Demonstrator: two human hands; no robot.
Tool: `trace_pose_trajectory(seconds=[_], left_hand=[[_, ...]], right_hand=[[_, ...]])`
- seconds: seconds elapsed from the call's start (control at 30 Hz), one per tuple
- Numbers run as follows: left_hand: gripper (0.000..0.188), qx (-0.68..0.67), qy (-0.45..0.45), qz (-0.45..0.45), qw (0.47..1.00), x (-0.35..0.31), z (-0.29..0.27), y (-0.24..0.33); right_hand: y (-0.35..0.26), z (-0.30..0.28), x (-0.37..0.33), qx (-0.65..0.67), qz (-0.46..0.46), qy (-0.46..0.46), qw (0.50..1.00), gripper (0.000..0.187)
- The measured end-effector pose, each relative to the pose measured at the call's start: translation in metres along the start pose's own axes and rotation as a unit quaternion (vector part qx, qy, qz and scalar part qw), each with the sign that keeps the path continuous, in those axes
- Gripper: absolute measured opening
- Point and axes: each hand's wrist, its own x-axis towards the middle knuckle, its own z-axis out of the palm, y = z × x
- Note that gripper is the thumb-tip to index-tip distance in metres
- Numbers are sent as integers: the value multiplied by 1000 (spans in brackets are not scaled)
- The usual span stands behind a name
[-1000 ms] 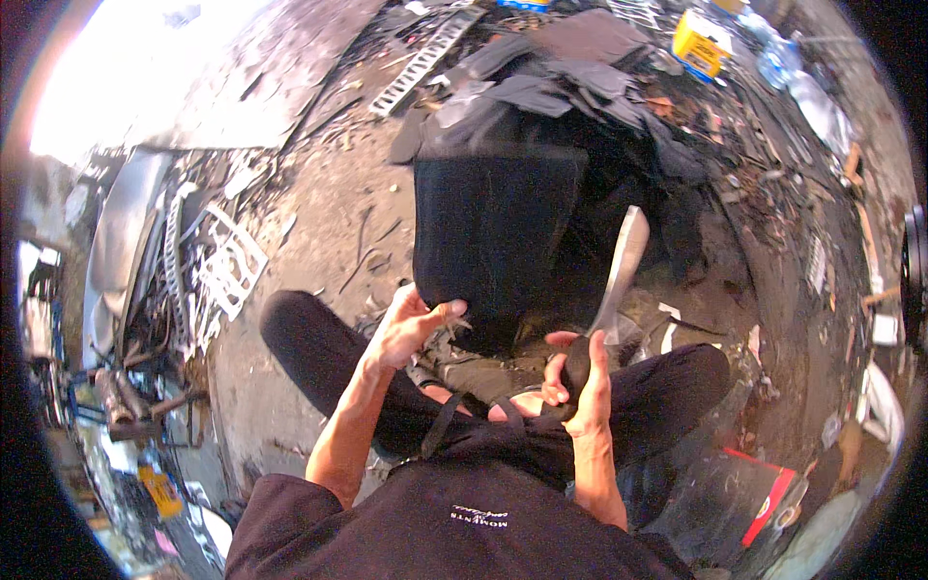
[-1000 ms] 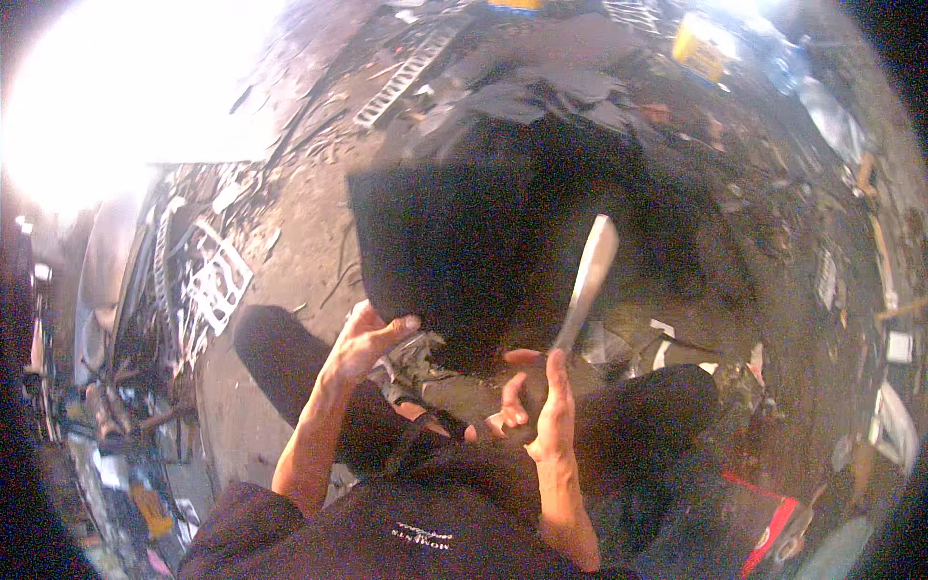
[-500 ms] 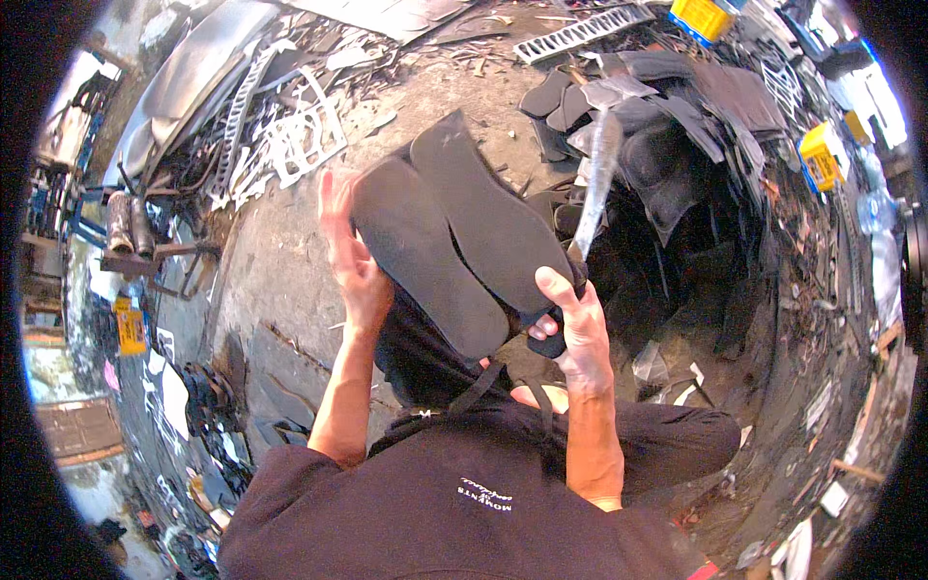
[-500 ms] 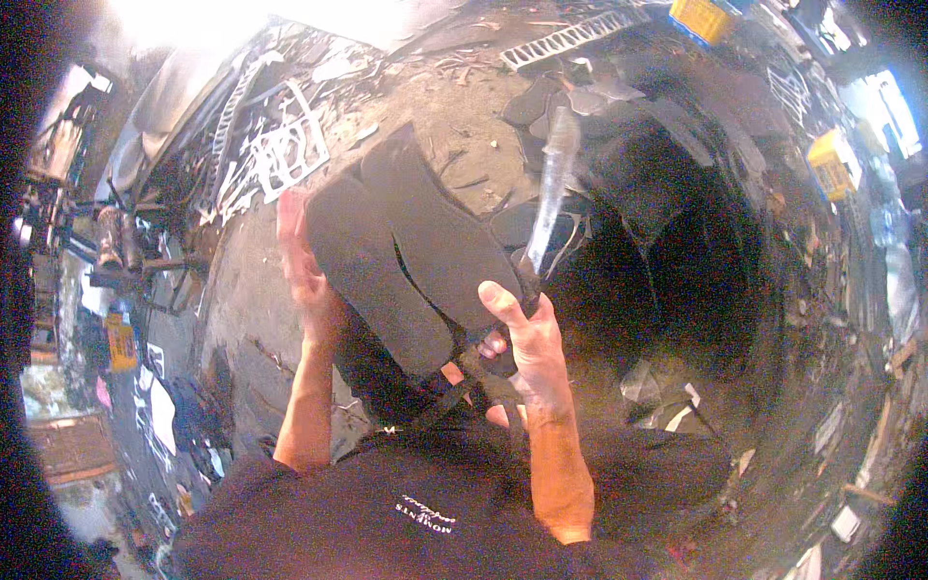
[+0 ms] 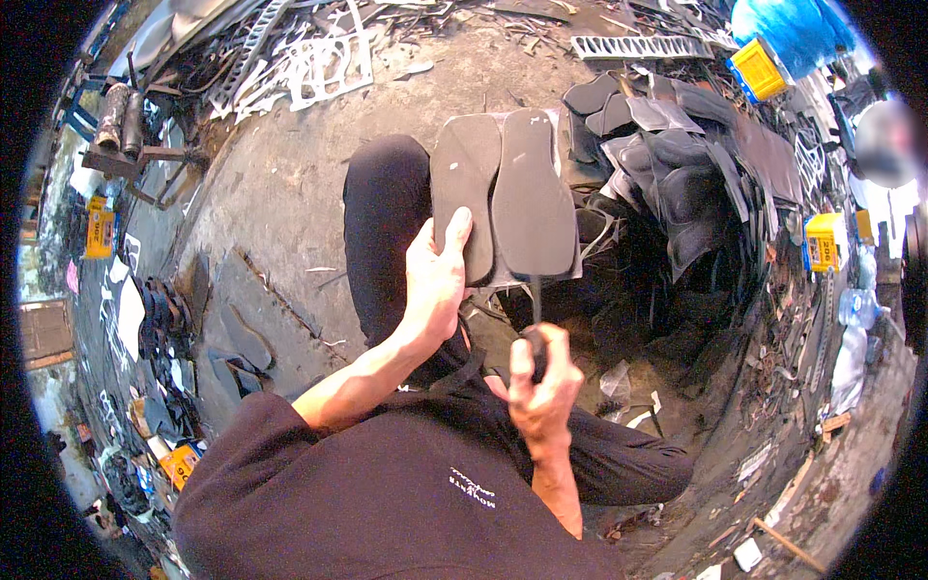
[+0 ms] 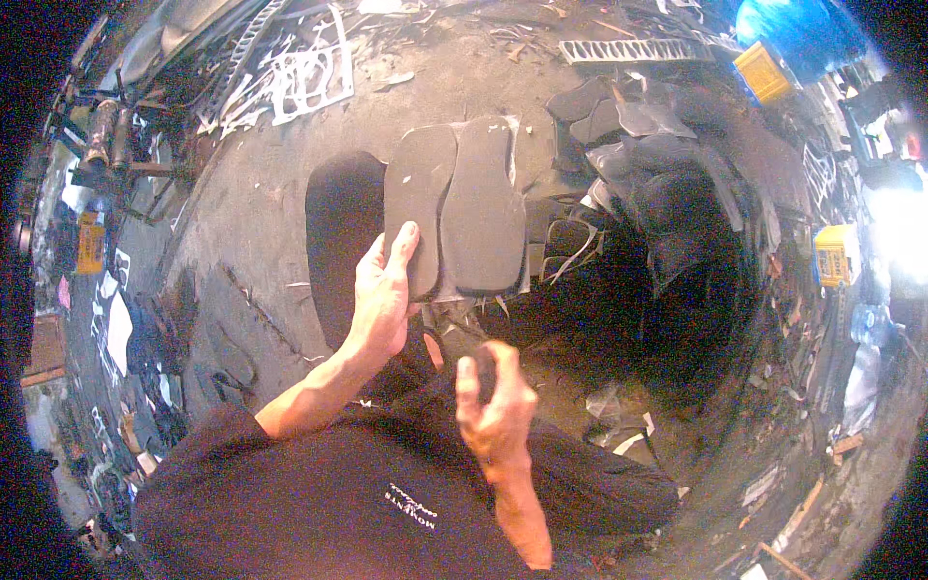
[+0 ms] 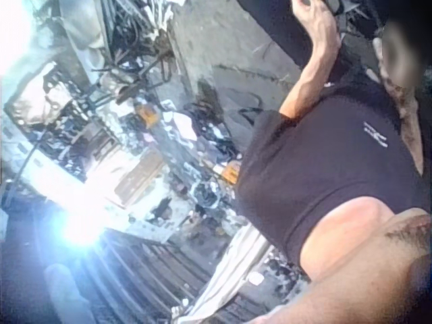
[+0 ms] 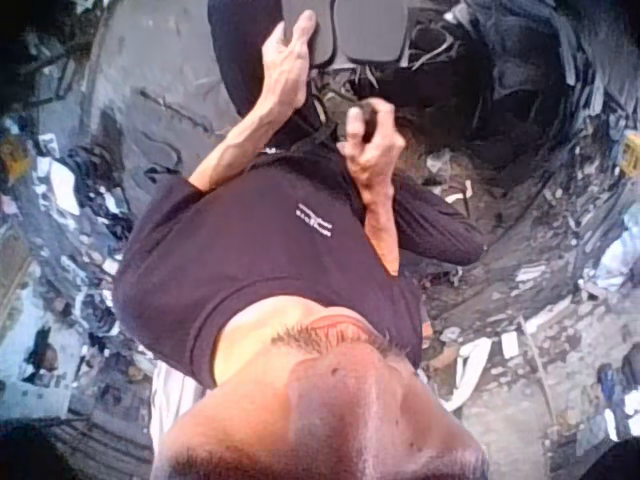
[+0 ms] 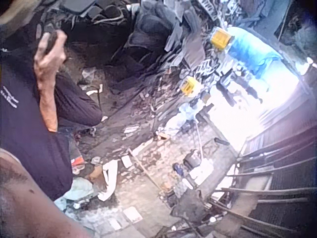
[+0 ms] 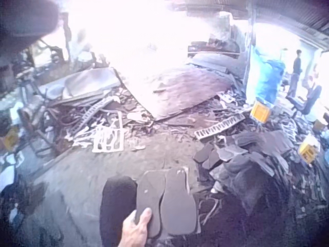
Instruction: The person sits on the floor and uses a knife to trim the edges of black rubber shoe insoles. They repeatedly cut along the perimeter, remove excess strips, and place the trimmed pieces into a pile nearby.
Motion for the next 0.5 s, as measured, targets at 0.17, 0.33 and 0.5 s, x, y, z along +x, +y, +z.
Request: trace_pose_trajectory(seconds=[0.17, 0.33, 0.5], left_hand=[[39, -79, -40, 70, 994, 6, 8, -15], [43, -31, -40, 28, 998, -2, 6, -6], [45, 54, -38, 54, 996, -9, -1, -11]], right_hand=[[32, 9, -39, -74, 75, -38, 994, 34], [27, -6, -58, -80, 80, -49, 992, 36], [14, 2, -16, -48, 132, -103, 985, 39]])
